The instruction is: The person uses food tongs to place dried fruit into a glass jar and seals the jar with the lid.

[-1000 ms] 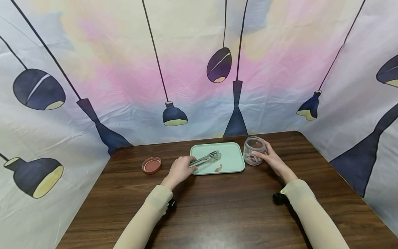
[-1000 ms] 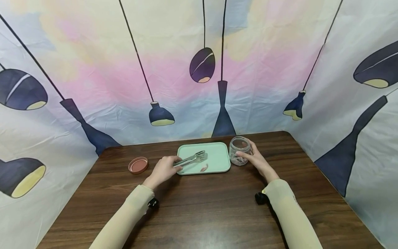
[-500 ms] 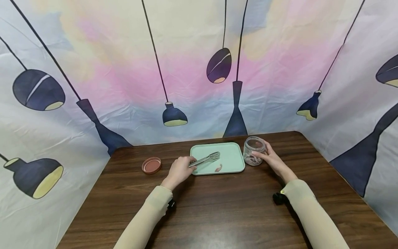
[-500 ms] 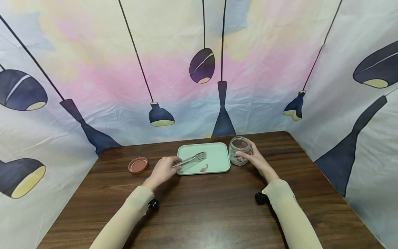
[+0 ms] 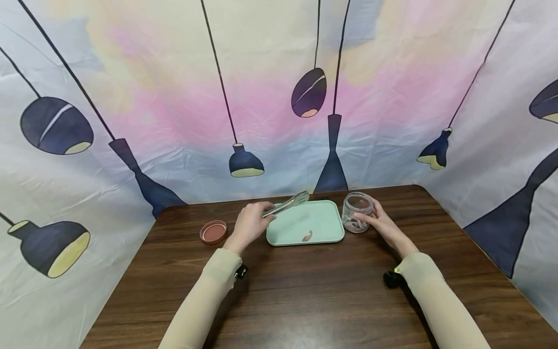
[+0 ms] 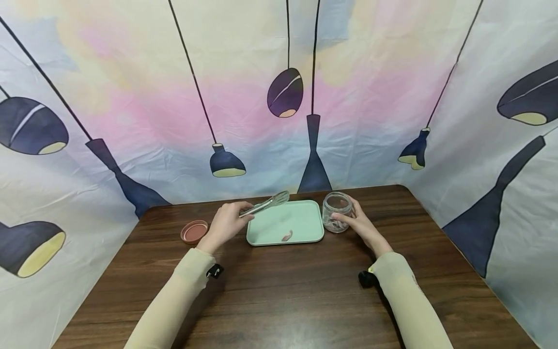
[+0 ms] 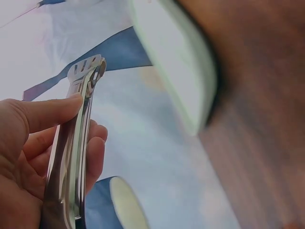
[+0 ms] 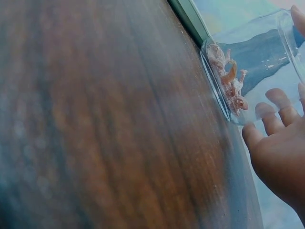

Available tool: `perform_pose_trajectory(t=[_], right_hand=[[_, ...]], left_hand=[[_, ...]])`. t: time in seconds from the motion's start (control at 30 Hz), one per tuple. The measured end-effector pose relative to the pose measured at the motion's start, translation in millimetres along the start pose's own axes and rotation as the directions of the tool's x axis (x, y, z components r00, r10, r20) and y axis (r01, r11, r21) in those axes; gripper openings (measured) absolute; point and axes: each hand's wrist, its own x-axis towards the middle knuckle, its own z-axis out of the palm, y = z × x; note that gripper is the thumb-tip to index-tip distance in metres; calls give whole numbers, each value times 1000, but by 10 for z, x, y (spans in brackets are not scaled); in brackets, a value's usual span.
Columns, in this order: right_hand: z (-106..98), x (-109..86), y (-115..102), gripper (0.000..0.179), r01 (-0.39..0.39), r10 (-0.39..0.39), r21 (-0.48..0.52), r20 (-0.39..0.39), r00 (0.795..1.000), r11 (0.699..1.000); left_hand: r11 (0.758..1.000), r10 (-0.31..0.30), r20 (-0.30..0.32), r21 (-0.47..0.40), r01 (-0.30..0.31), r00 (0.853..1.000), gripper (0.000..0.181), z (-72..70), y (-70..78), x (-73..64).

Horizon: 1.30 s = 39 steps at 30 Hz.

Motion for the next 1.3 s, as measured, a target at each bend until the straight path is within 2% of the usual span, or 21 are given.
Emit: perform_pose_trajectory(t=[0.2,0.43,0.77,1.03,1.3], right_hand=[[-1,0,13,93,14,-14,9,-2,1000,1000],[-1,2,15,92,23,-23,12,-1,1000,1000],[-2,-5,18,93,17,-17,11,2,1000,1000],[0,-19,22,95,4,-4,2,-1,1000,1000],[-2,-9,20,95,8,-8,-5,-4,1000,1000]], left_hand=[[1000,27,-40,17,-26,999,26,-78,69,86],[999,44,-31,11,-43,999,26,-40,170,161],[991,127,-36,-29,-128,991,26,7,501,381],[987,150,-15,-57,-151,989,26,11,808,511],[983,172,0,-66,-172,985,25,86,934,543]])
